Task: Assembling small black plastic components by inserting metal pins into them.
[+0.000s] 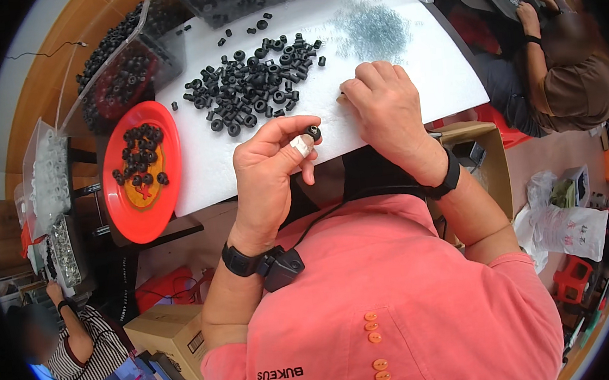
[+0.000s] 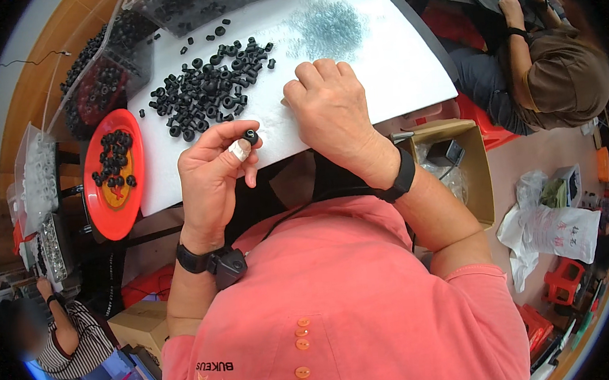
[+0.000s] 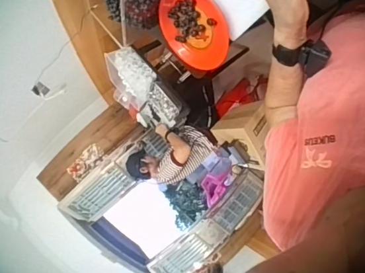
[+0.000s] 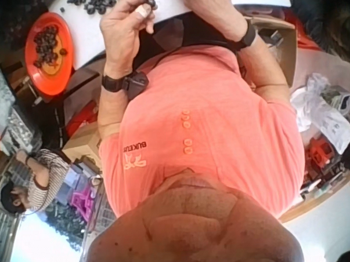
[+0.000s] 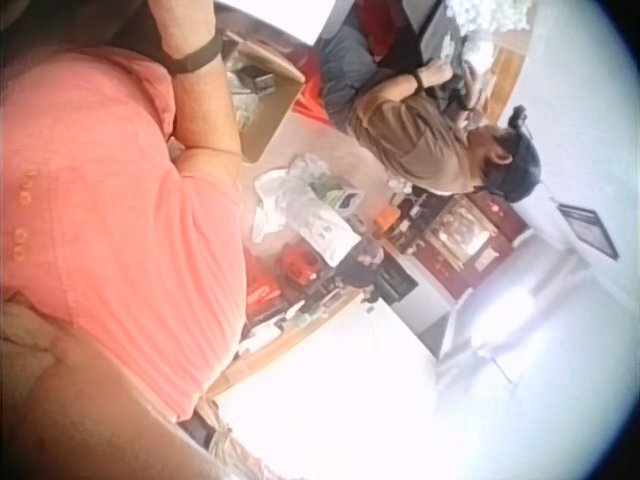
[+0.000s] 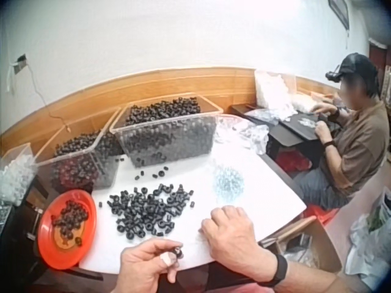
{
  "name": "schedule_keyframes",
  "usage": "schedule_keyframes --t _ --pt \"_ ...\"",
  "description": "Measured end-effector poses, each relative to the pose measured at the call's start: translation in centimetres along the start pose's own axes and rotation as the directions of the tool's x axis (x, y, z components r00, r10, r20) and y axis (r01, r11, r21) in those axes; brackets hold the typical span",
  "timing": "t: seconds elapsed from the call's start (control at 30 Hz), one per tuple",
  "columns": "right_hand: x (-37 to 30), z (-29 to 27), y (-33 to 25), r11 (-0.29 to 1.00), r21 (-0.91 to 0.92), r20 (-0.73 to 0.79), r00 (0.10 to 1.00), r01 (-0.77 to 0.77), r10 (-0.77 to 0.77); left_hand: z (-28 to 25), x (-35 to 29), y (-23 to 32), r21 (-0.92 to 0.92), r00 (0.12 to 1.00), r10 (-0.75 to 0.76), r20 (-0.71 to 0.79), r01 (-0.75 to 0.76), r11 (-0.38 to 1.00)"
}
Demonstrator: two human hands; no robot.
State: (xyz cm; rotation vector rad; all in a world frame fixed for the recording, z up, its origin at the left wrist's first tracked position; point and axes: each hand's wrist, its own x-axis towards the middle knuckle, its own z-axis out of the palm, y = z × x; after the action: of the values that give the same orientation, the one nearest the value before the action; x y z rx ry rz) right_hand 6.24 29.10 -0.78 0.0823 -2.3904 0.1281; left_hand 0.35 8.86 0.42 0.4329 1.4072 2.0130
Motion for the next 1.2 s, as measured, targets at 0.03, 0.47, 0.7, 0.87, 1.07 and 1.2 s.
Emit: schedule_keyframes --t 0.03,0.47,0.7,0.87,1.07,1.2 --pt "0.0 -0.1 -0.1 0.998 0.066 -0.020 1.000 0.002 -0.001 0.1 -0.1 0.1 0.013 1.000 0.009 -0.001 -0.009 1.000" --pt "0.4 -1.6 -3.3 0.632 0.742 0.104 0.970 -0.222 0.219 0.0 0.1 -0.1 -0.001 1.000 -0.013 -0.015 0.013 1.000" --pt "0.0 -1.1 -3.4 0.428 0.821 0.271 0.918 -0.378 0.290 0.1 0.1 -0.4 0.006 1.000 0.021 -0.021 -0.021 1.000" --pt "0.1 -1.5 -3.9 0.433 0.809 0.284 0.910 -0.397 0.303 0.1 0.0 -0.5 -0.004 0.999 0.031 -0.019 -0.032 0.999" --pt "-0.5 -0.9 -4.1 0.602 0.750 0.135 0.955 -0.273 0.265 0.7 0.0 -0.6 0.008 0.997 0.059 -0.058 -0.058 0.998" --pt "-0.6 -1.3 -3.3 0.720 0.682 0.043 0.990 -0.130 0.138 0.6 0.0 -0.7 0.018 0.996 0.061 -0.064 -0.060 0.998"
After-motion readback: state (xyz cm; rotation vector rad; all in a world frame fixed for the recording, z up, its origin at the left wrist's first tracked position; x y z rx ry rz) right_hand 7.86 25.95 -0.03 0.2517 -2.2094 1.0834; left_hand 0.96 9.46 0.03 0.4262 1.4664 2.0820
